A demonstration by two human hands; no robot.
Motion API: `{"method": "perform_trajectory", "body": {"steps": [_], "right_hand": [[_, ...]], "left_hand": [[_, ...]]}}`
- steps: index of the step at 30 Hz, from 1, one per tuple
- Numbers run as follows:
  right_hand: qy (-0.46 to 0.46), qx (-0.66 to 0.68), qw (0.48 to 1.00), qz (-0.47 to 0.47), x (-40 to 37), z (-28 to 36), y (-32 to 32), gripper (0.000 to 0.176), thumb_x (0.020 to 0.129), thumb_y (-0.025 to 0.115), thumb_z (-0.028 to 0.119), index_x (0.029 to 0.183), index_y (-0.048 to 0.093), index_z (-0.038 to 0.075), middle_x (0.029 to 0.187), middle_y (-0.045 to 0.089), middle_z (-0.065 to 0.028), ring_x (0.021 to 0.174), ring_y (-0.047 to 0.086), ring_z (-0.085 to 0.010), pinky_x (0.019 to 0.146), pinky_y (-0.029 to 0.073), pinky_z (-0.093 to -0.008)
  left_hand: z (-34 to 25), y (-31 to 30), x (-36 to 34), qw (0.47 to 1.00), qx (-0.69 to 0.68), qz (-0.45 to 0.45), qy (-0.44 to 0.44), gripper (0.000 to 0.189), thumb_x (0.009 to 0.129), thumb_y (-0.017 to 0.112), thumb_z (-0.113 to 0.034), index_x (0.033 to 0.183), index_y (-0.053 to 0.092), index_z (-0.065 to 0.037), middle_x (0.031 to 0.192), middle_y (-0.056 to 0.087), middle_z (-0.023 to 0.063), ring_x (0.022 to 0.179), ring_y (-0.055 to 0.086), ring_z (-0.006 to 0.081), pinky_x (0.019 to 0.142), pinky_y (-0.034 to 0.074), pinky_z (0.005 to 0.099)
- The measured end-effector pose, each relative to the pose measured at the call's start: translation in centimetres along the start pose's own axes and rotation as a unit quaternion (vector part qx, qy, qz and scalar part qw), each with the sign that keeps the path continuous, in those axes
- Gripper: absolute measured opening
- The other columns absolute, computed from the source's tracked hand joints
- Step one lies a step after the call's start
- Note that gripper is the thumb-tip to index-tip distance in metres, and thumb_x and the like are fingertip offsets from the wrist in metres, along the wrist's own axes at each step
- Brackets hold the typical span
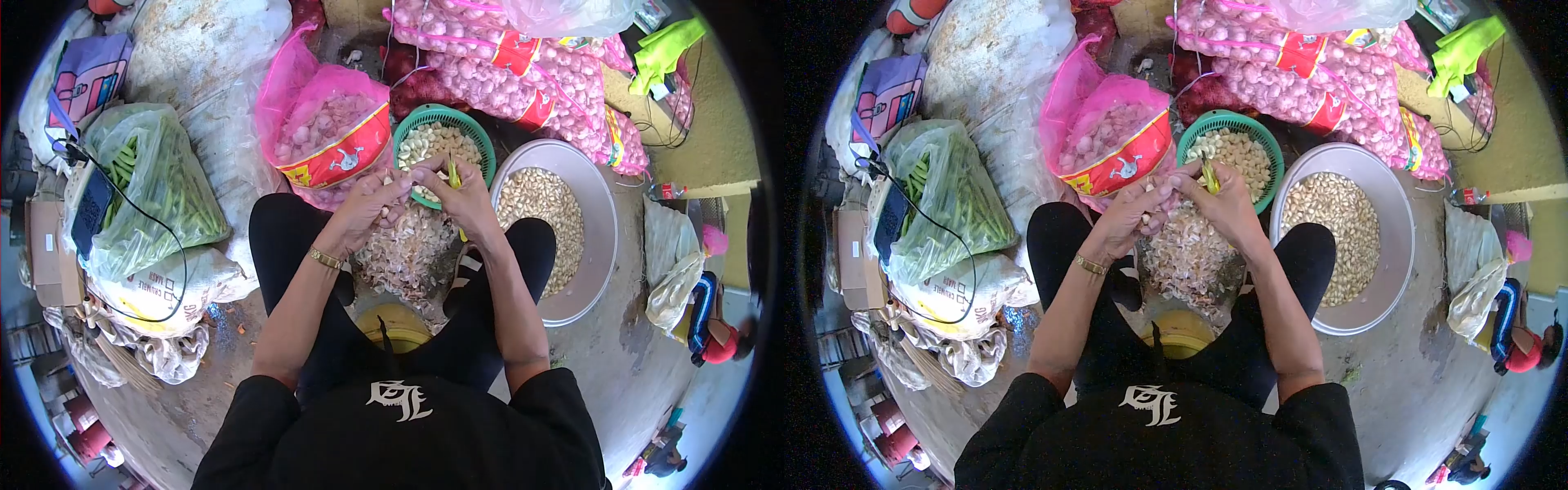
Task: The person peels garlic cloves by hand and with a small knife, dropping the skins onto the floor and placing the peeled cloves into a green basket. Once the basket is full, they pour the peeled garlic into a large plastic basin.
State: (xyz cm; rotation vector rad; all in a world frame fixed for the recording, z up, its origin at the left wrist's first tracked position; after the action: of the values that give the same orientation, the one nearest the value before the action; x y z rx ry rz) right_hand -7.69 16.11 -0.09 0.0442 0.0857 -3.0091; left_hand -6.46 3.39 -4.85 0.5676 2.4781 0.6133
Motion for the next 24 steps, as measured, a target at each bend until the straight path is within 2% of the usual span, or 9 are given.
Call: {"method": "perform_trajectory", "body": {"steps": [2,5,6,7,8,10,11,21,24], "right_hand": [[0.001,0.017,1.0,0.011,0.1,-0.1,-0.1,0.023,0.095,0.066,0.021,0.102,0.066,-0.001,0.086,0.068,-0.0035,0.079,0.059,-0.0075,0.074,0.049,-0.0249],[0.013,-0.05,0.998,-0.038,-0.3,-0.4,-1.5,0.028,0.1,0.058,0.029,0.107,0.061,0.002,0.082,0.061,0.0005,0.072,0.054,-0.0063,0.067,0.046,-0.0237],[0.084,0.045,0.995,-0.042,-0.6,-1.3,-1.6,0.029,0.101,0.055,0.031,0.108,0.058,0.003,0.079,0.056,0.0018,0.068,0.05,-0.0058,0.063,0.043,-0.0229],[0.153,0.14,0.977,-0.045,-1.0,-2.4,-1.4,0.03,0.103,0.051,0.033,0.108,0.056,0.004,0.077,0.052,0.0031,0.064,0.046,-0.0054,0.059,0.04,-0.022],[0.152,0.141,0.977,-0.048,-1.0,-3.0,-1.5,0.03,0.103,0.051,0.033,0.108,0.056,0.004,0.077,0.052,0.0031,0.064,0.046,-0.0054,0.059,0.04,-0.022],[0.056,0.043,0.997,0.007,-0.6,-2.2,-0.6,0.029,0.103,0.048,0.039,0.103,0.053,0.01,0.077,0.048,0.0049,0.06,0.043,-0.0034,0.051,0.035,-0.0206],[0.094,0.079,0.992,-0.004,-1.0,-3.2,-0.6,0.029,0.104,0.047,0.039,0.101,0.053,0.01,0.076,0.047,0.0054,0.06,0.042,-0.0035,0.05,0.034,-0.02],[0.06,0.083,0.995,-0.018,-1.1,-2.3,0.2,0.038,0.102,0.046,0.047,0.088,0.053,0.012,0.069,0.043,0.0072,0.055,0.035,-0.0021,0.047,0.027,-0.0198],[0.065,0.091,0.994,-0.02,-1.1,-1.9,0.2,0.039,0.102,0.047,0.048,0.084,0.051,0.014,0.066,0.041,0.0081,0.053,0.032,-0.0018,0.046,0.024,-0.02]], "left_hand": [[-0.1,0.2,0.0,1.0,-0.01,-0.018,-0.009,0.017,0.097,0.063,-0.025,0.104,0.059,-0.009,0.072,0.049,-0.0057,0.05,0.042,0.0018,0.043,0.033,0.0167],[-0.9,-0.1,0.2,0.999,-0.022,-0.037,0.023,0.018,0.094,0.068,-0.022,0.101,0.058,-0.008,0.071,0.052,-0.0044,0.054,0.047,0.0019,0.045,0.034,0.0172],[-0.6,-0.1,0.6,0.999,-0.021,-0.035,0.022,0.018,0.094,0.068,-0.022,0.101,0.058,-0.008,0.071,0.052,-0.0044,0.054,0.047,0.0019,0.045,0.034,0.0172],[-1.3,-0.7,0.9,0.994,0.034,-0.056,0.083,0.016,0.094,0.067,-0.02,0.101,0.058,-0.008,0.07,0.052,-0.005,0.054,0.047,0.0013,0.045,0.034,0.0173],[-2.0,-1.1,1.0,0.982,0.09,-0.076,0.144,0.015,0.094,0.067,-0.017,0.101,0.059,-0.007,0.068,0.051,-0.0056,0.054,0.046,0.0006,0.045,0.034,0.0173],[-2.1,-0.8,1.3,0.976,0.096,-0.072,0.183,0.013,0.095,0.065,-0.016,0.102,0.06,-0.006,0.068,0.052,-0.0056,0.053,0.044,0.0001,0.046,0.033,0.0175],[-2.5,-0.5,1.2,0.967,0.1,-0.071,0.222,0.012,0.096,0.063,-0.014,0.103,0.061,-0.004,0.068,0.053,-0.0055,0.053,0.041,-0.0004,0.046,0.032,0.0177],[-1.5,0.2,1.8,0.973,0.103,-0.079,0.191,0.016,0.094,0.067,-0.018,0.104,0.059,-0.008,0.07,0.051,-0.0069,0.057,0.045,0.0004,0.05,0.035,0.017],[-1.5,0.6,1.9,0.967,0.118,-0.067,0.214,0.016,0.095,0.065,-0.017,0.105,0.058,-0.007,0.074,0.053,-0.0059,0.059,0.045,-0.0003,0.051,0.035,0.017]]}}
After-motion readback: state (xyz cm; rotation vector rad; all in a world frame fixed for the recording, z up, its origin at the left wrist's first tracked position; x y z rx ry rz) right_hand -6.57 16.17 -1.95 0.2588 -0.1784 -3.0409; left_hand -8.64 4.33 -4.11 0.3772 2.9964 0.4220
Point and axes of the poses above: each hand's wrist, its own x-axis towards the middle knuckle, its own y-axis out of the palm, z = x × y, the point moved 9 cm from there along x, towards the middle knuckle
